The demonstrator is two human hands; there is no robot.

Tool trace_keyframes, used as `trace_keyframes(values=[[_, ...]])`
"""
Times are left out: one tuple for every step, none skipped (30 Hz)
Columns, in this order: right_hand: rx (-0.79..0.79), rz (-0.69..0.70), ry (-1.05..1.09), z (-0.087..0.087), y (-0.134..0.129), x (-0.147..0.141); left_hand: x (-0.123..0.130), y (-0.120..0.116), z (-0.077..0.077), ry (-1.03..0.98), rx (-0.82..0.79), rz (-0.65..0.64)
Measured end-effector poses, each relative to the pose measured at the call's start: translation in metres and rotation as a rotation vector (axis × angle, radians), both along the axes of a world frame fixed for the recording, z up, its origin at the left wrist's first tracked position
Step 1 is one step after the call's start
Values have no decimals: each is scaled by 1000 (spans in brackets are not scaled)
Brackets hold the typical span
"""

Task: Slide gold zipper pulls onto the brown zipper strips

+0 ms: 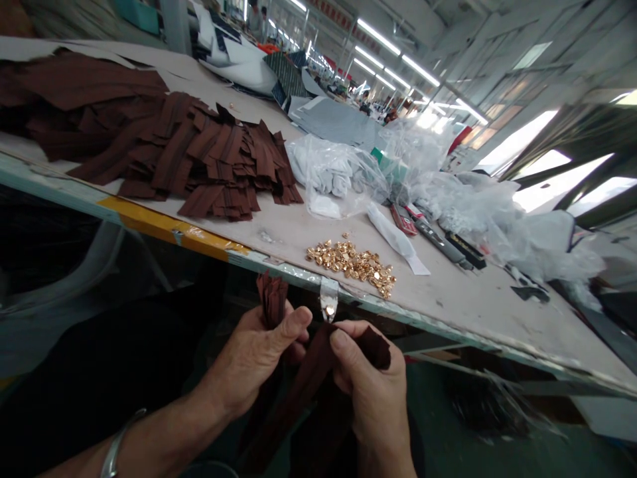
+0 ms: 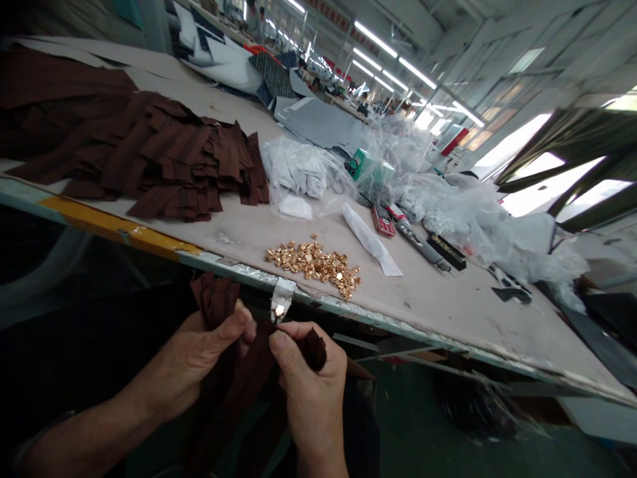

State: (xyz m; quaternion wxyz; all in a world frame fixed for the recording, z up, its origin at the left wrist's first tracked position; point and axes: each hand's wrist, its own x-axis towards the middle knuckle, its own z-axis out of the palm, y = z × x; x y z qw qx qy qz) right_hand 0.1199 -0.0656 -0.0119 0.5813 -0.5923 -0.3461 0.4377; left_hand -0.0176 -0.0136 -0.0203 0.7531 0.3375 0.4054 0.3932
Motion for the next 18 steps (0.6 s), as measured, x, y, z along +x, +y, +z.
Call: trace_keyframes(values=[[2, 5, -51, 0, 0, 0, -1, 0, 2, 5, 50, -18], [11, 15, -110, 1, 0, -1, -2, 1, 4, 7, 97, -53], [29, 27, -170, 2, 0, -2, -3, 1, 5, 13, 134, -93], [56, 40, -231, 3, -1, -3, -3, 1, 6, 24, 155, -121], [93, 53, -296, 4, -1, -3, -4, 1, 6, 29, 162, -137], [143, 63, -369, 4, -2, -4, -4, 1, 5, 27, 164, -148], [206, 78, -451, 4, -3, -4, -4, 1, 4, 10, 154, -156], [280, 97, -541, 4, -4, -5, -4, 1, 3, -20, 128, -156], [357, 123, -631, 4, -5, -5, -3, 1, 2, -57, 88, -149], [421, 150, -704, 3, -6, -6, -2, 2, 1, -91, 39, -139], [467, 169, -746, 3, -7, -7, -1, 2, 1, -118, -11, -130], [484, 168, -749, 2, -7, -7, -1, 2, 1, -136, -57, -126], [472, 141, -716, 1, -7, -8, 0, 2, 1, -146, -93, -132], [440, 99, -651, 0, -7, -9, 0, 2, 2, -148, -111, -152], [393, 56, -566, 0, -6, -9, 0, 2, 2, -147, -115, -180], [338, 26, -474, 0, -5, -10, 0, 2, 3, -147, -114, -198], [282, 18, -388, 0, -4, -10, 0, 1, 3, -148, -112, -203], [234, 26, -312, 0, -3, -10, 0, 1, 3, -150, -114, -198]])
